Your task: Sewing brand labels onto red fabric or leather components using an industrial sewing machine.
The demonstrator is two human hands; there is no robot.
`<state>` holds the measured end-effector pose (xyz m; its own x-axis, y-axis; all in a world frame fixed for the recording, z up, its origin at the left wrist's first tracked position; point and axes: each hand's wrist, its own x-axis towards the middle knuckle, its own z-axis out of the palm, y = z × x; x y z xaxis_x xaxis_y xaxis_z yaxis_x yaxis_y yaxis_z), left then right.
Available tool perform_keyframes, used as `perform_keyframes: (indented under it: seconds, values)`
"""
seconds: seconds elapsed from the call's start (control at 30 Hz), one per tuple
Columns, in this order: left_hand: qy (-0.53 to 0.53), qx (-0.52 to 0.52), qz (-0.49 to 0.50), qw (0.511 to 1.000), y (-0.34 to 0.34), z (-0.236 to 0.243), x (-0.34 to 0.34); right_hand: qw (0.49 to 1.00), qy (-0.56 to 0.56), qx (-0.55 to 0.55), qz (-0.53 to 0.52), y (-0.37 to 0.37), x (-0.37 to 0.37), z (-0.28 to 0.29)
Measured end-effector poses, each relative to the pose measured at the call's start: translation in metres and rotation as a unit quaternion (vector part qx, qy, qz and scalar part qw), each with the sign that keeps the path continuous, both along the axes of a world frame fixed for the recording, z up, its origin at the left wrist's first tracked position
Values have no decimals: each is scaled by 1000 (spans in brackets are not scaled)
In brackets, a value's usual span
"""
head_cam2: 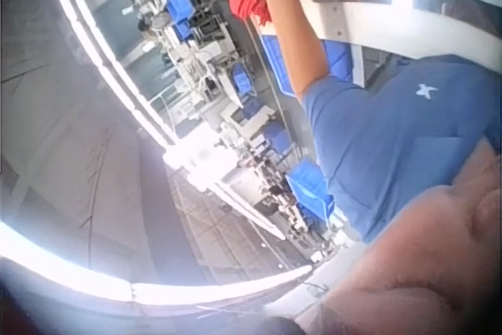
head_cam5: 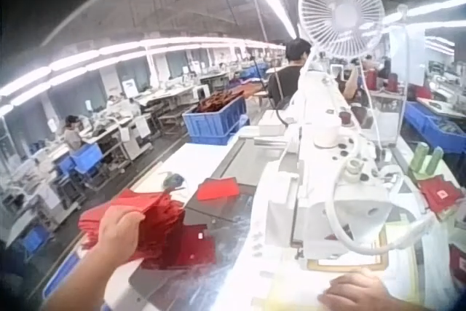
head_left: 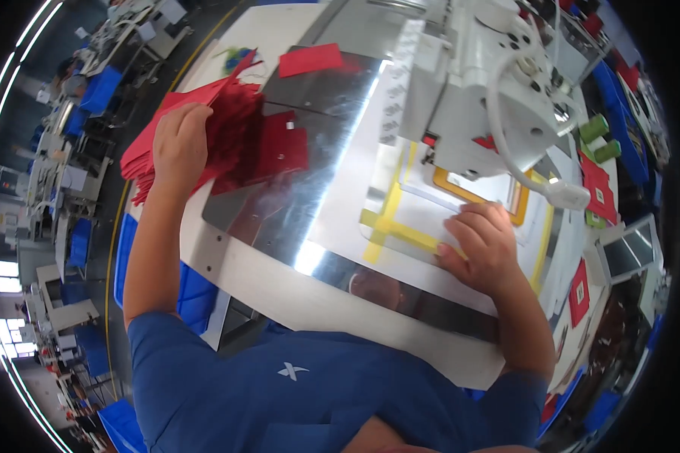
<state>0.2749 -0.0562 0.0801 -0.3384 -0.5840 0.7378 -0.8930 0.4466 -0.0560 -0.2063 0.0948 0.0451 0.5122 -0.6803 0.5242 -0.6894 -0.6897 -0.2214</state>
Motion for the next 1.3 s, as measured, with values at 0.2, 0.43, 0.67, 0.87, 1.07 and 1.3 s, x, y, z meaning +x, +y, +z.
perform_keyframes:
  seconds: [0.2,0.43,0.67,0.87,1.07,1.3]
  values:
    - [-206,146,-241,937,58,-54,-117,994,53,68,68,13,22,10]
    - [-148,373,-227,887,116,-74,-162,991,91,93,6,23,24,-3]
    - [-159,378,-219,885,120,-80,-163,982,148,116,-1,10,38,-19]
    - [-153,387,-228,880,115,-78,-164,977,159,139,-16,5,34,-26]
    - [-171,368,-201,891,96,-77,-168,972,183,121,-90,17,-10,-23]
    - [-190,361,-220,886,74,-79,-199,954,216,104,-182,53,-88,-22]
